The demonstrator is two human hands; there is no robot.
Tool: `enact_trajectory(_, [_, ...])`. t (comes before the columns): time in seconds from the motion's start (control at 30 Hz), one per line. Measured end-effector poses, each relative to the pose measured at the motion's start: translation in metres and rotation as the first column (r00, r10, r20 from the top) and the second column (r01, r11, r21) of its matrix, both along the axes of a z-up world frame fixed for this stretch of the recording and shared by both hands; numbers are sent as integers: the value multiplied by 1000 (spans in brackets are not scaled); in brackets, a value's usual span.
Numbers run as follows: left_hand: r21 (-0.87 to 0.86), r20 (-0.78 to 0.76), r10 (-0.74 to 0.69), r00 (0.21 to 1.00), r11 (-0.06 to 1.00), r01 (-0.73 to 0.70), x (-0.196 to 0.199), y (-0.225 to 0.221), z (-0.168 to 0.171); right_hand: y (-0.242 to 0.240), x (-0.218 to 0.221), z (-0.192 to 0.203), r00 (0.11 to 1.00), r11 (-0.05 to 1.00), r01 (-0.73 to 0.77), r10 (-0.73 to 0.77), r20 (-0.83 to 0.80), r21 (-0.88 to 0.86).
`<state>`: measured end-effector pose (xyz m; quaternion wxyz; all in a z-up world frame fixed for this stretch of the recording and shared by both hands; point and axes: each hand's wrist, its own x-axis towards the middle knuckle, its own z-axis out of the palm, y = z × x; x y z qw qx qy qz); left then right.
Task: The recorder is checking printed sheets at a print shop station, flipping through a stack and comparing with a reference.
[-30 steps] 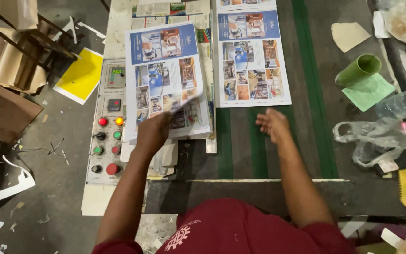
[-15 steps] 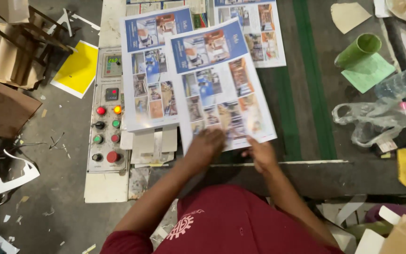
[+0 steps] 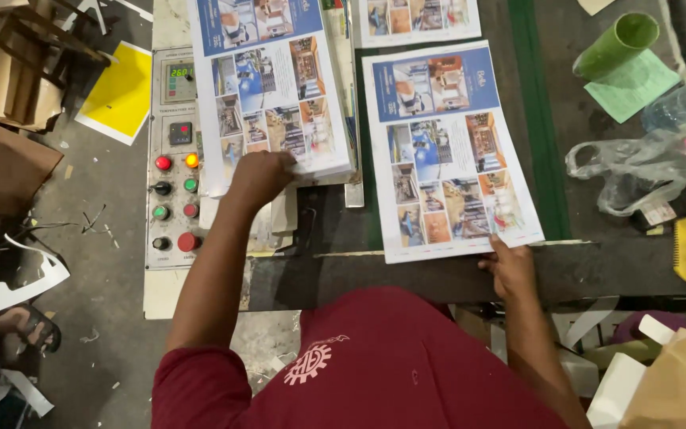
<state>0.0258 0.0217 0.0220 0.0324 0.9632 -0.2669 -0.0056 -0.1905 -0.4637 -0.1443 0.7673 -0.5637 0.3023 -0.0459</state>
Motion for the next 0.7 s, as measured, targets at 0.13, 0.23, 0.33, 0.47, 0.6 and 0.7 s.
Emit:
enact_trajectory(0.13, [-130, -17, 38, 999, 991, -40, -2, 4, 10, 22, 30, 6, 996, 996, -89, 89, -12, -1])
enact_trajectory(0.23, [-239, 166, 54, 985, 971, -13, -11, 5, 10, 32, 59, 10, 990, 989, -143, 143, -11, -22])
enact_trajectory(0.33, [-330, 223, 122, 967, 943, -43, -15, 3, 15, 32, 90, 15, 986, 986, -164, 163, -17, -35])
enact_trajectory(0.47, [-313, 285, 202, 937, 944, -108, -22, 1, 22, 21, 103, 18, 984, 985, -169, 170, -54, 21])
enact_trajectory(0.6, [-442, 468, 174, 866, 895, 59, -41, -19, 40, 16, 90, 1, 984, 988, -148, 152, -98, 46])
enact_trajectory(0.7, [-555, 432, 95, 897, 812, 182, -61, -49, 36, 39, 75, 14, 976, 983, -176, 181, -120, 54])
